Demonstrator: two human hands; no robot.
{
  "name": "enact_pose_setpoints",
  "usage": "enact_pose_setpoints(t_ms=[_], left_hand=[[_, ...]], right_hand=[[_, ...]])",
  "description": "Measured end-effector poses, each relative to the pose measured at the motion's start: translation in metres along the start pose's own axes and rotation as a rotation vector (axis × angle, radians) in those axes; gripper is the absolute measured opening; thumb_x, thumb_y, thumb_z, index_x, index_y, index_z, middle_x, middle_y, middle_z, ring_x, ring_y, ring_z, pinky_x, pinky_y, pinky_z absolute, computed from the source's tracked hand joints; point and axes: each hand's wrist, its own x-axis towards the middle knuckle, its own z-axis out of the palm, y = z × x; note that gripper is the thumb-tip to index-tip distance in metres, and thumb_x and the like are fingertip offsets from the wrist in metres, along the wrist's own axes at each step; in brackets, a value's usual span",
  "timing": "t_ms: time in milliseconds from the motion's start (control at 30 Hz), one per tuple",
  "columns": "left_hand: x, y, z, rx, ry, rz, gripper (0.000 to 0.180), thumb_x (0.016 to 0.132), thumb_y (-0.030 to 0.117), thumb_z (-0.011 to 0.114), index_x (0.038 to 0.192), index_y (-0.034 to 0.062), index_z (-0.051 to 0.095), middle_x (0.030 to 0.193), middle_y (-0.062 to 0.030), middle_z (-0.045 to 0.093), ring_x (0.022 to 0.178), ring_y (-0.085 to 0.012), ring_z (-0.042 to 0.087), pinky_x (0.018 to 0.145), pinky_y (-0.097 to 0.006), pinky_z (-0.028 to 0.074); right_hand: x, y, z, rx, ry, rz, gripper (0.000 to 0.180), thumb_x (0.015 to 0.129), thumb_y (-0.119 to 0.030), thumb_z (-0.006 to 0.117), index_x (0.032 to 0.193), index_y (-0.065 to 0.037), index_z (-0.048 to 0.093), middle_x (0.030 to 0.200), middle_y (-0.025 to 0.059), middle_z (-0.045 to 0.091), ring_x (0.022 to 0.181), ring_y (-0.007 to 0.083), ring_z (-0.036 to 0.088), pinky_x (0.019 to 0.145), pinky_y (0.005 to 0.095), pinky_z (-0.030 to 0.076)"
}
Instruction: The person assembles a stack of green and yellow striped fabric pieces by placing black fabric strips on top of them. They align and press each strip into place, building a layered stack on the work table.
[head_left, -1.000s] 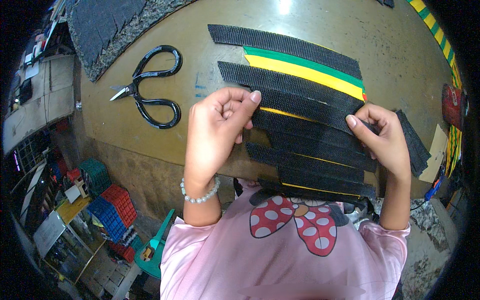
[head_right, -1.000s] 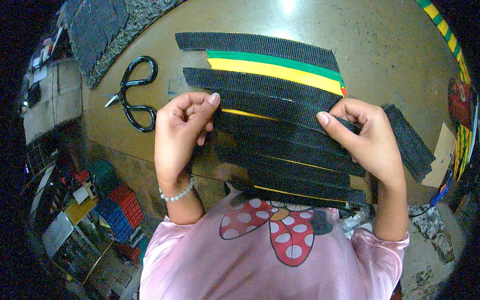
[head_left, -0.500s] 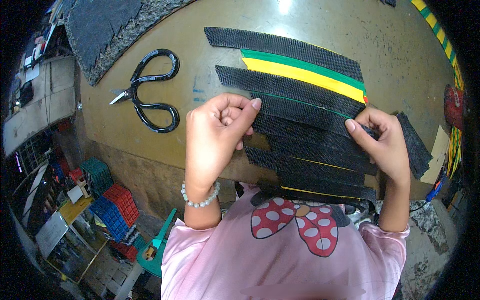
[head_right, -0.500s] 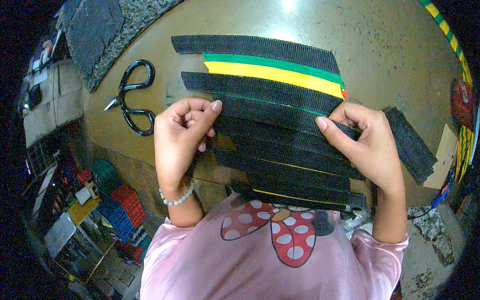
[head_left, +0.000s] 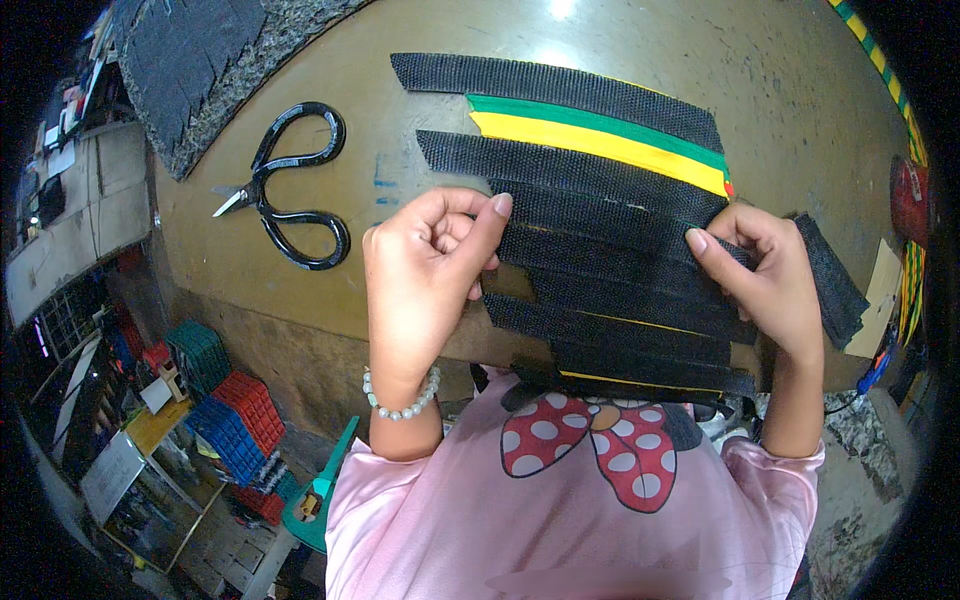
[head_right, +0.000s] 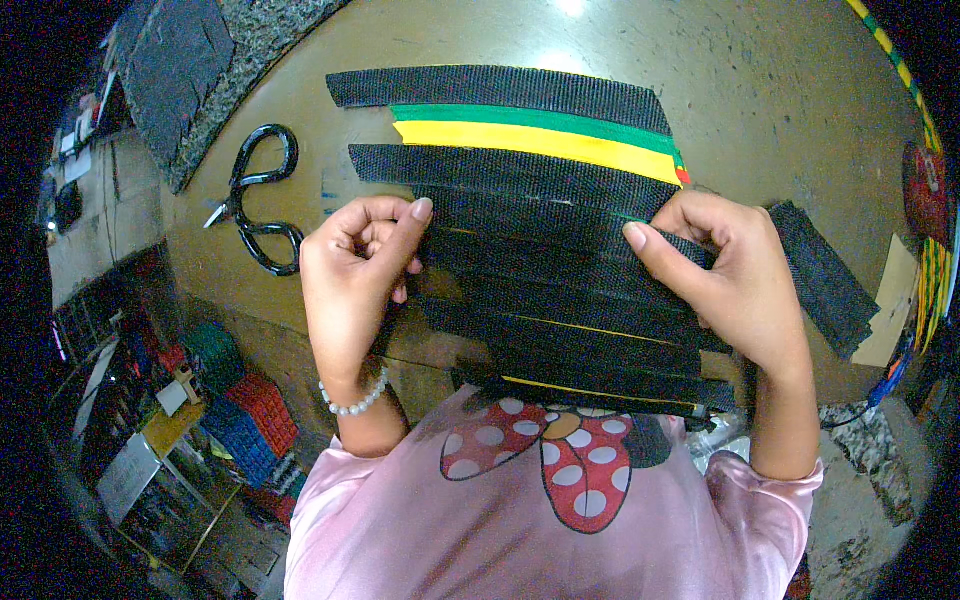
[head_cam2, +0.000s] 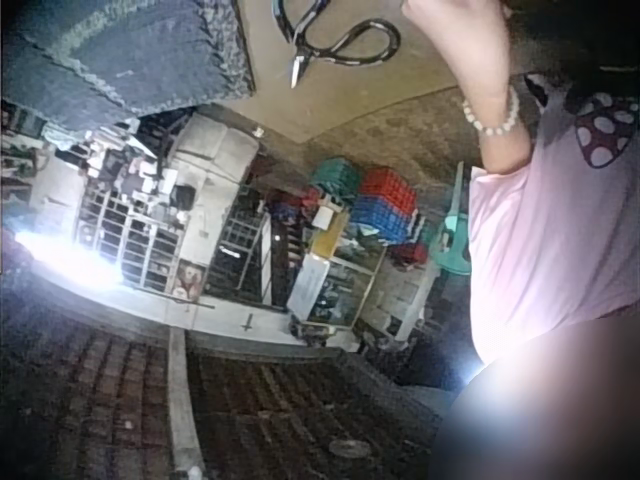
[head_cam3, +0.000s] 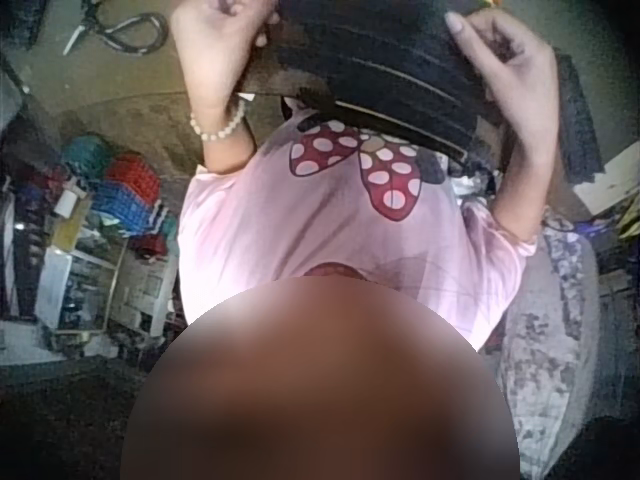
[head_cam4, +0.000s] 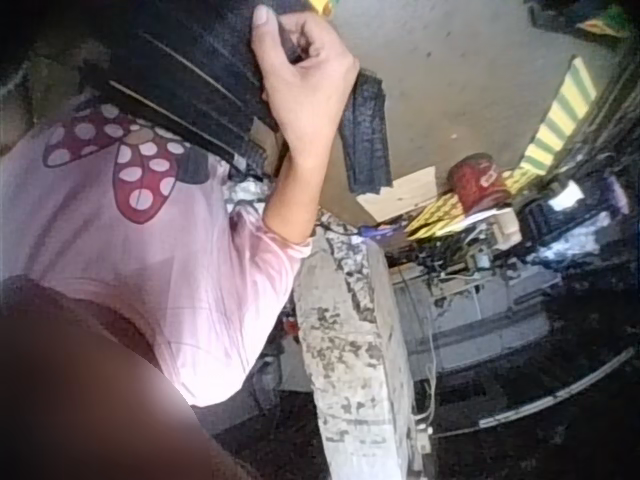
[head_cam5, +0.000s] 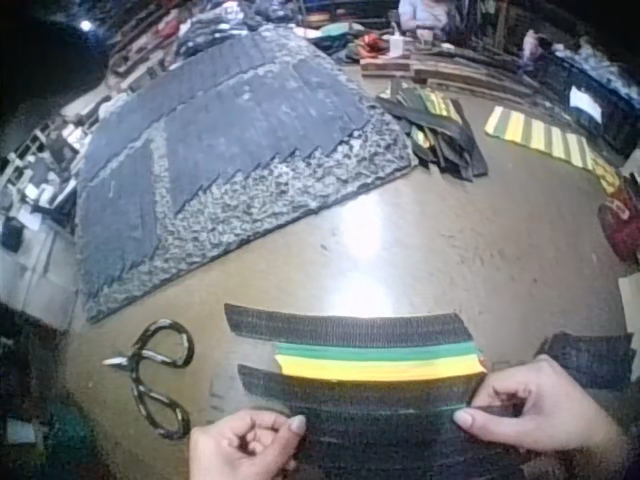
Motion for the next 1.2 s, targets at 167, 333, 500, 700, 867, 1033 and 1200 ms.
enact_pose_setpoints(t_ms=[167, 333, 500, 700, 867, 1033, 1200], left_hand=[[-0.001, -0.001, 0.002, 0.028, 0.029, 0.054, 0.018, 0.087, 0.015, 0.075, 0.083, -0.0027, 0.07, 0.058, -0.0005, 0.063, 0.046, -0.0011, 0.051, 0.043, -0.017, 0.039], [-0.002, -0.004, 0.004, 0.023, 0.046, 0.077, 0.017, 0.086, 0.012, 0.075, 0.082, -0.0032, 0.069, 0.056, 0.001, 0.061, 0.047, -0.0005, 0.05, 0.043, -0.017, 0.039], [-0.002, -0.008, 0.008, 0.169, 0.1, 0.203, 0.013, 0.084, 0.009, 0.077, 0.085, -0.0008, 0.068, 0.062, 0.0016, 0.06, 0.049, 0.001, 0.047, 0.044, -0.016, 0.036], [0.005, -0.004, 0.005, 0.579, 0.153, 0.904, 0.023, 0.075, -0.003, 0.07, 0.095, 0.0074, 0.069, 0.093, -0.009, 0.058, 0.078, -0.021, 0.057, 0.07, -0.032, 0.048], [0.01, -0.003, 0.003, 0.661, -0.136, 1.024, 0.042, 0.072, -0.003, 0.062, 0.111, 0.0086, 0.072, 0.102, -0.0088, 0.062, 0.093, -0.0277, 0.058, 0.082, -0.038, 0.048], [0.007, -0.007, 0.005, 0.737, -0.132, 1.069, 0.042, 0.072, 0.003, 0.062, 0.111, 0.0086, 0.073, 0.101, -0.007, 0.063, 0.093, -0.0259, 0.059, 0.081, -0.036, 0.05], [0.006, -0.01, 0.007, 0.809, -0.1, 1.139, 0.044, 0.07, 0.01, 0.063, 0.114, 0.0054, 0.07, 0.1, -0.0042, 0.063, 0.095, -0.0221, 0.059, 0.081, -0.034, 0.051]], right_hand=[[0.0, 0.001, 0.0, 0.014, -0.003, 0.036, 0.028, 0.086, -0.019, 0.074, 0.071, 0.0, 0.06, 0.058, 0.0003, 0.05, 0.055, 0.0061, 0.043, 0.052, 0.0259, 0.035], [0.0, 0.002, 0.0, -0.022, 0.009, -0.031, 0.027, 0.086, -0.019, 0.074, 0.072, 0.0, 0.06, 0.059, 0.0012, 0.052, 0.057, 0.0067, 0.044, 0.052, 0.0263, 0.035], [0.001, 0.002, 0.001, -0.014, 0.01, -0.053, 0.027, 0.085, -0.019, 0.075, 0.073, 0.001, 0.061, 0.061, 0.003, 0.054, 0.058, 0.0075, 0.046, 0.053, 0.0266, 0.037], [0.001, 0.002, 0.001, -0.047, 0.014, -0.081, 0.027, 0.084, -0.02, 0.075, 0.072, 0.001, 0.061, 0.06, 0.0045, 0.054, 0.057, 0.0088, 0.046, 0.053, 0.027, 0.038], [0.001, 0.003, 0.002, -0.045, 0.02, -0.079, 0.028, 0.083, -0.02, 0.075, 0.072, 0.001, 0.061, 0.06, 0.0059, 0.054, 0.056, 0.0101, 0.047, 0.054, 0.0275, 0.039], [0.003, 0.005, 0.002, -0.062, 0.027, -0.132, 0.029, 0.083, -0.022, 0.075, 0.072, 0.001, 0.061, 0.059, 0.0072, 0.052, 0.055, 0.0117, 0.047, 0.053, 0.0295, 0.038], [0.003, 0.006, 0.002, -0.076, 0.03, -0.146, 0.026, 0.083, -0.016, 0.076, 0.07, 0.0, 0.059, 0.059, 0.0009, 0.051, 0.056, 0.0067, 0.045, 0.053, 0.0247, 0.036]])
